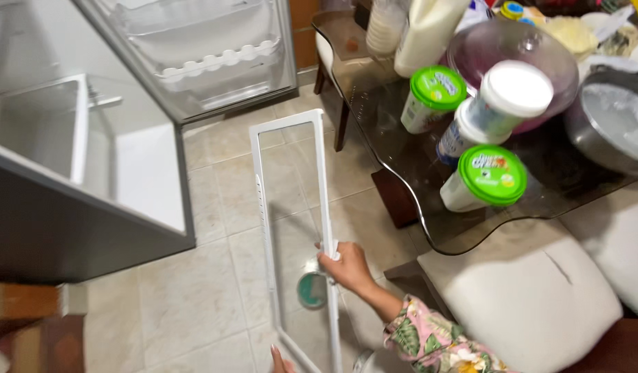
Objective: The person wipes down a glass refrigerator shelf with a cloth and then slides it back into the refrigerator.
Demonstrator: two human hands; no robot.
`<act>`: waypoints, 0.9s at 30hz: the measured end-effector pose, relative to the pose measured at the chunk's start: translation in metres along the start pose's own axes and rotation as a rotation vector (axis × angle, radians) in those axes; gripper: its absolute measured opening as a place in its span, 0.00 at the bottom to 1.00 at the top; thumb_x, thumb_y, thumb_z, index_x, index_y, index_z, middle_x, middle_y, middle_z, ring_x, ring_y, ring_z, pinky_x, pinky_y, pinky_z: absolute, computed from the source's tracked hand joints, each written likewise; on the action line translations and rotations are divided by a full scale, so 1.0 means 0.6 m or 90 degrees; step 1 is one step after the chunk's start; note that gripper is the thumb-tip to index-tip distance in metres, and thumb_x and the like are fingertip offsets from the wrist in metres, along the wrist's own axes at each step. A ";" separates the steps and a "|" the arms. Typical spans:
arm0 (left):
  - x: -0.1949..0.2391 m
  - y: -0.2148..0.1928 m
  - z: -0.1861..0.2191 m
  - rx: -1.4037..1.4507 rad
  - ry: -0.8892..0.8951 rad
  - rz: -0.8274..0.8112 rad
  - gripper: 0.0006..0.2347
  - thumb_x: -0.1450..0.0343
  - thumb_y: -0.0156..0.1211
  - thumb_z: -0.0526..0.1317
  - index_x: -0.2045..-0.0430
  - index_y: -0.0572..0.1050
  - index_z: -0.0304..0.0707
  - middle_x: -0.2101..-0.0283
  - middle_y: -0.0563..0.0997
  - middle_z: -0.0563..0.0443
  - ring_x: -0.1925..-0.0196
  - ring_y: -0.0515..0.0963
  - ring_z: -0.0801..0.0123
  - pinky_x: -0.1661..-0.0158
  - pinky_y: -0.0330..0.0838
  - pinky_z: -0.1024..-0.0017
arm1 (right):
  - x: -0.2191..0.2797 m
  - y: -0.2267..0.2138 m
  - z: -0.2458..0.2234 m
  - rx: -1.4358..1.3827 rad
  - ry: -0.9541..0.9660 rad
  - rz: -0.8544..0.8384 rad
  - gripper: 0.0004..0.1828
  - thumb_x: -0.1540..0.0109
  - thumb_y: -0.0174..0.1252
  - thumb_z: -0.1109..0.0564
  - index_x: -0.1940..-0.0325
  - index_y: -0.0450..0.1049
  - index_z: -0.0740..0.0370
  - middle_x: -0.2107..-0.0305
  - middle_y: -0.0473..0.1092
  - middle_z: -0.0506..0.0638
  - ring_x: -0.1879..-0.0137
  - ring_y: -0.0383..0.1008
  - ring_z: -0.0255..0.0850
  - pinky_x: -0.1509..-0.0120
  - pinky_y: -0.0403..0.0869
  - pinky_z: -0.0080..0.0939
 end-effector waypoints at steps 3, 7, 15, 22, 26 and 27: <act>-0.037 -0.196 0.168 -0.017 0.053 0.107 0.25 0.28 0.60 0.50 0.38 0.58 0.54 0.46 0.79 0.47 0.43 0.81 0.62 0.34 0.66 0.69 | 0.010 -0.043 -0.073 0.084 -0.002 -0.047 0.15 0.47 0.70 0.51 0.82 0.79 0.64 0.92 0.68 0.54 0.85 0.67 0.44 0.78 0.63 0.43; -0.032 -0.603 0.564 0.094 0.191 0.302 0.12 0.24 0.62 0.44 0.55 0.77 0.34 0.57 0.80 0.38 0.48 0.80 0.42 0.45 0.73 0.51 | 0.062 -0.118 -0.211 0.167 -0.014 -0.155 0.17 0.47 0.69 0.49 0.81 0.78 0.64 0.89 0.69 0.55 0.81 0.70 0.49 0.75 0.65 0.46; -0.085 -0.920 0.847 -0.061 0.300 0.206 0.25 0.28 0.63 0.57 0.38 0.71 0.49 0.41 0.75 0.46 0.37 0.72 0.45 0.40 0.64 0.44 | 0.191 -0.233 -0.401 0.168 -0.043 -0.377 0.16 0.47 0.68 0.49 0.82 0.75 0.62 0.88 0.72 0.55 0.79 0.73 0.49 0.72 0.68 0.44; -0.024 -1.059 0.821 0.068 0.457 0.060 0.18 0.40 0.76 0.49 0.76 0.68 0.44 0.76 0.64 0.51 0.73 0.68 0.61 0.65 0.63 0.65 | 0.259 -0.274 -0.548 0.168 -0.193 -0.497 0.23 0.45 0.70 0.49 0.85 0.67 0.62 0.89 0.67 0.58 0.83 0.65 0.51 0.76 0.64 0.45; -0.012 -1.107 0.732 0.079 0.442 -0.050 0.18 0.43 0.77 0.49 0.78 0.70 0.42 0.81 0.64 0.50 0.75 0.65 0.65 0.68 0.61 0.66 | 0.275 -0.247 -0.594 0.159 -0.244 -0.482 0.24 0.44 0.70 0.46 0.85 0.67 0.60 0.88 0.68 0.58 0.82 0.67 0.55 0.75 0.65 0.48; -0.009 -1.118 0.715 0.106 0.450 -0.068 0.20 0.44 0.78 0.51 0.82 0.68 0.43 0.83 0.65 0.50 0.76 0.65 0.66 0.69 0.61 0.67 | 0.277 -0.235 -0.598 0.153 -0.271 -0.504 0.24 0.43 0.69 0.46 0.85 0.67 0.59 0.88 0.68 0.56 0.82 0.68 0.54 0.75 0.65 0.47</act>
Point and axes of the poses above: each hand's wrist, its own x-axis away from the middle knuckle, its own y-axis out of the palm, z = x × y, the point moved 1 cm from there along -x, towards the middle knuckle
